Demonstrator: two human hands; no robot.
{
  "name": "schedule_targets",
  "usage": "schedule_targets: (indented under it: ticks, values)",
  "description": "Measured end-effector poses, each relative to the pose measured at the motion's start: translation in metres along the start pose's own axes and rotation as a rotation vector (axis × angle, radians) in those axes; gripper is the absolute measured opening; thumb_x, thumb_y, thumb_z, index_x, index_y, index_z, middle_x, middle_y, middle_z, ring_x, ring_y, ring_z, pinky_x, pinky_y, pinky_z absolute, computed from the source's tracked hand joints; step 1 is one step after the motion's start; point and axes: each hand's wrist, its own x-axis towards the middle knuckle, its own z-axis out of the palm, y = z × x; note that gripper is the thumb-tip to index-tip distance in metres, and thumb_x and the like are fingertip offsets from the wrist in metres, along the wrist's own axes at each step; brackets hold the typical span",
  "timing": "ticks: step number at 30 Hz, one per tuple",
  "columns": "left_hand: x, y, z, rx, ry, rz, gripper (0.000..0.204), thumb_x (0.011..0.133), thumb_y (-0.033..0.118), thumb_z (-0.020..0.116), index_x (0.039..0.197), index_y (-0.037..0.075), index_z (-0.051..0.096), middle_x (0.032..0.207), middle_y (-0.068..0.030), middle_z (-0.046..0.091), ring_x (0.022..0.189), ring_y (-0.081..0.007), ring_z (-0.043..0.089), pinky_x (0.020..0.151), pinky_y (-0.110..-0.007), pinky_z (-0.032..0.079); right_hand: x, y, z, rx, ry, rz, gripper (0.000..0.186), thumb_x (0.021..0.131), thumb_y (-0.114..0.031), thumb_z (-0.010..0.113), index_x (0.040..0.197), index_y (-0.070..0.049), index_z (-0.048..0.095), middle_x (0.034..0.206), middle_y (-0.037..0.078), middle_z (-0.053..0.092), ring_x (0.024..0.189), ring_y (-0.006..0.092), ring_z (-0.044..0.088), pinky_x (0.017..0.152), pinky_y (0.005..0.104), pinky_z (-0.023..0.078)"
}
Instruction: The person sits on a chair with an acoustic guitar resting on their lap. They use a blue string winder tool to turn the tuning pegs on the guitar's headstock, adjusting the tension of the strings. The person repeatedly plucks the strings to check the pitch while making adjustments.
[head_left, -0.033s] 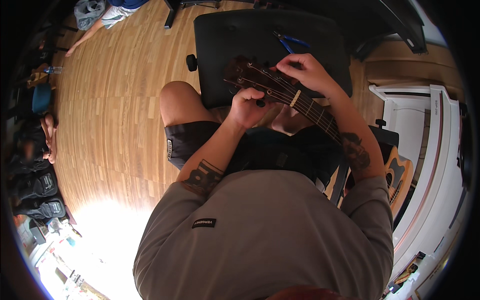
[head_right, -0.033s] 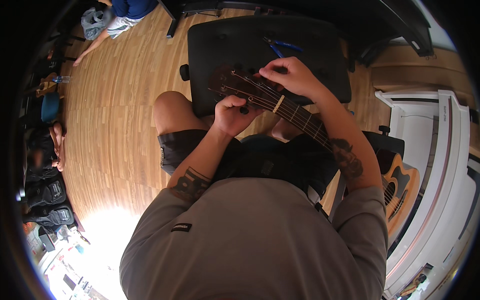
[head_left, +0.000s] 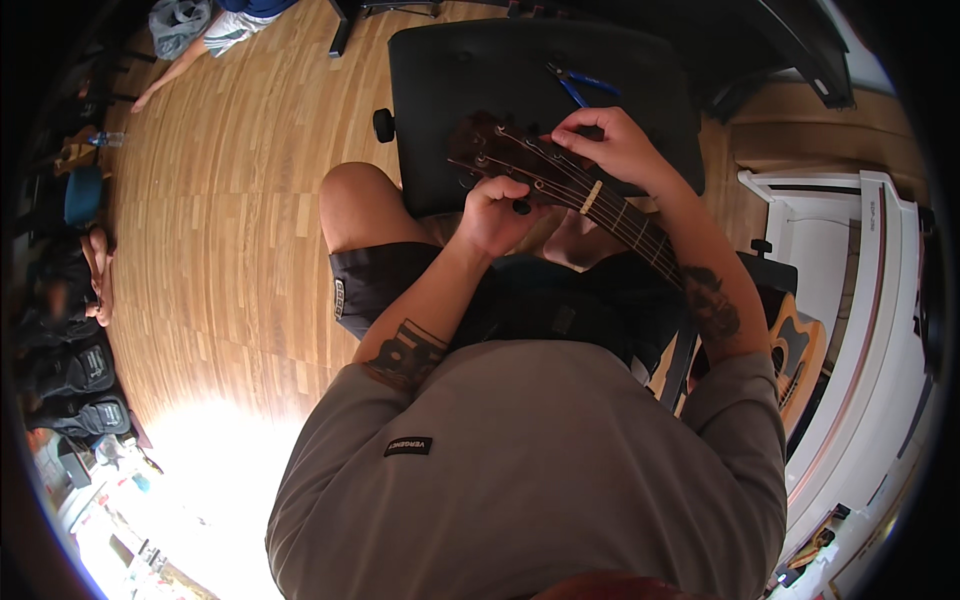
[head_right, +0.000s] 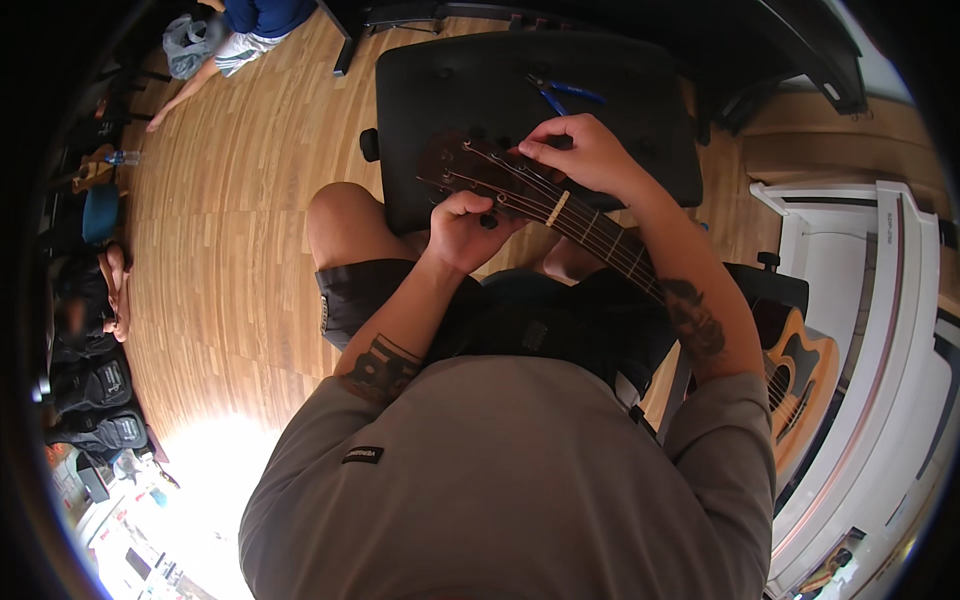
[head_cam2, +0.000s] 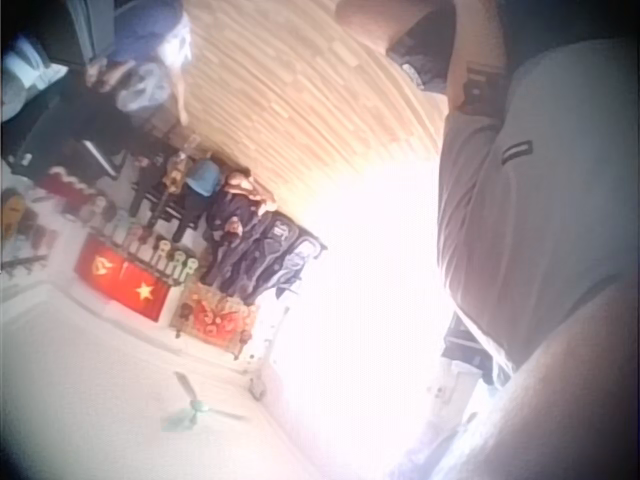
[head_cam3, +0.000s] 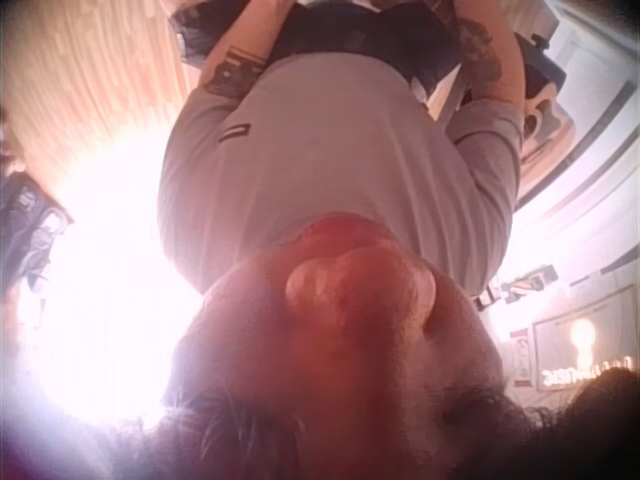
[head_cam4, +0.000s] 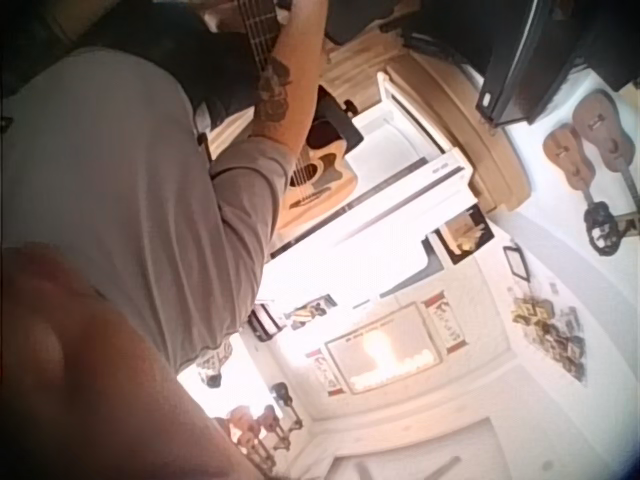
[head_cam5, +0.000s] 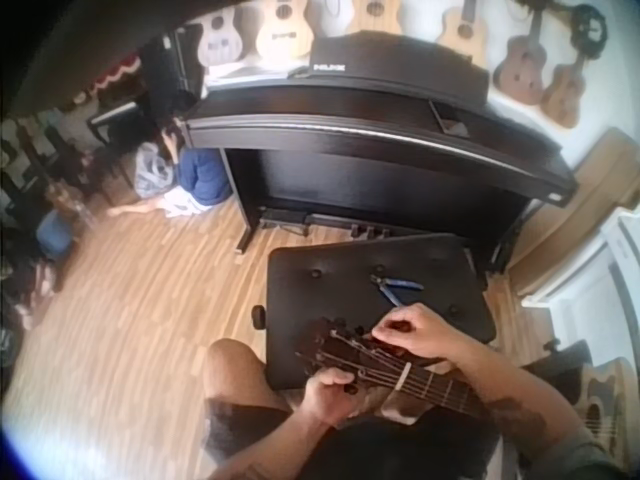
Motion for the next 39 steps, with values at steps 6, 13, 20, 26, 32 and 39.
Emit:
schedule_targets:
  ticks: [6, 13, 20, 26, 32, 39]
  values:
    - [0.0, -0.002, -0.002, -0.006, 0.045, 0.03, 0.072, 0.075, 0.007, 0.057, 0.146, 0.005, 0.048, 0.136, -0.014, 0.059, 0.126, -0.0299, 0.056, 0.112, -0.05, 0.04, 0.001, 0.005, -0.002, -0.008, 0.048, -0.024, 0.014, 0.093, -0.009, 0.069, 0.101, 0.0, 0.076, 0.099, 0.008, 0.072, 0.086, 0.0133, 0.071, 0.077, 0.0258, 0.058]
    - [0.001, -0.004, -0.01, -0.02, 0.031, 0.029, 0.072, 0.076, 0.01, 0.056, 0.147, 0.004, 0.047, 0.139, -0.0167, 0.058, 0.131, -0.0334, 0.053, 0.117, -0.053, 0.033, -0.003, 0.007, 0.002, 0.049, 0.036, -0.148, 0.025, 0.088, 0.009, 0.067, 0.11, -0.001, 0.071, 0.109, 0.008, 0.068, 0.093, 0.0161, 0.072, 0.082, 0.0268, 0.059]
    - [-0.002, 0.0, -0.016, 0.005, 0.051, -0.042, 0.068, 0.077, 0.014, 0.054, 0.144, 0.002, 0.049, 0.137, -0.0179, 0.059, 0.13, -0.0355, 0.054, 0.117, -0.056, 0.035, -0.002, 0.0, 0.006, -0.297, 0.053, -0.431, 0.026, 0.084, 0.014, 0.066, 0.107, 0.0, 0.068, 0.106, 0.009, 0.065, 0.09, 0.0199, 0.071, 0.079, 0.0305, 0.058]
    - [-0.002, -0.002, -0.011, 0.007, 0.088, -0.019, 0.071, 0.077, 0.014, 0.056, 0.146, 0.003, 0.048, 0.138, -0.0171, 0.059, 0.129, -0.0343, 0.054, 0.116, -0.053, 0.036, -0.002, 0.003, 0.005, -0.44, 0.089, -0.538, 0.023, 0.081, 0.011, 0.069, 0.101, 0.0, 0.069, 0.104, 0.009, 0.066, 0.093, 0.0231, 0.069, 0.08, 0.0317, 0.057]
    - [-0.001, -0.004, -0.008, 0.039, 0.09, 0.046, 0.074, 0.075, 0.011, 0.057, 0.148, 0.003, 0.046, 0.138, -0.0157, 0.059, 0.129, -0.0304, 0.055, 0.115, -0.049, 0.038, -0.006, 0.001, -0.007, -0.283, 0.007, -0.449, 0.014, 0.085, 0.005, 0.069, 0.097, -0.001, 0.071, 0.108, 0.007, 0.068, 0.093, 0.0178, 0.069, 0.077, 0.0302, 0.058]
    - [0.0, -0.003, -0.012, -0.006, 0.074, 0.043, 0.067, 0.077, 0.006, 0.055, 0.144, 0.004, 0.049, 0.136, -0.0137, 0.06, 0.126, -0.0291, 0.055, 0.11, -0.047, 0.041, -0.009, 0.009, -0.003, -0.074, 0.02, -0.214, 0.019, 0.089, 0.006, 0.067, 0.106, -0.003, 0.071, 0.106, 0.008, 0.07, 0.095, 0.0155, 0.069, 0.081, 0.0292, 0.058]
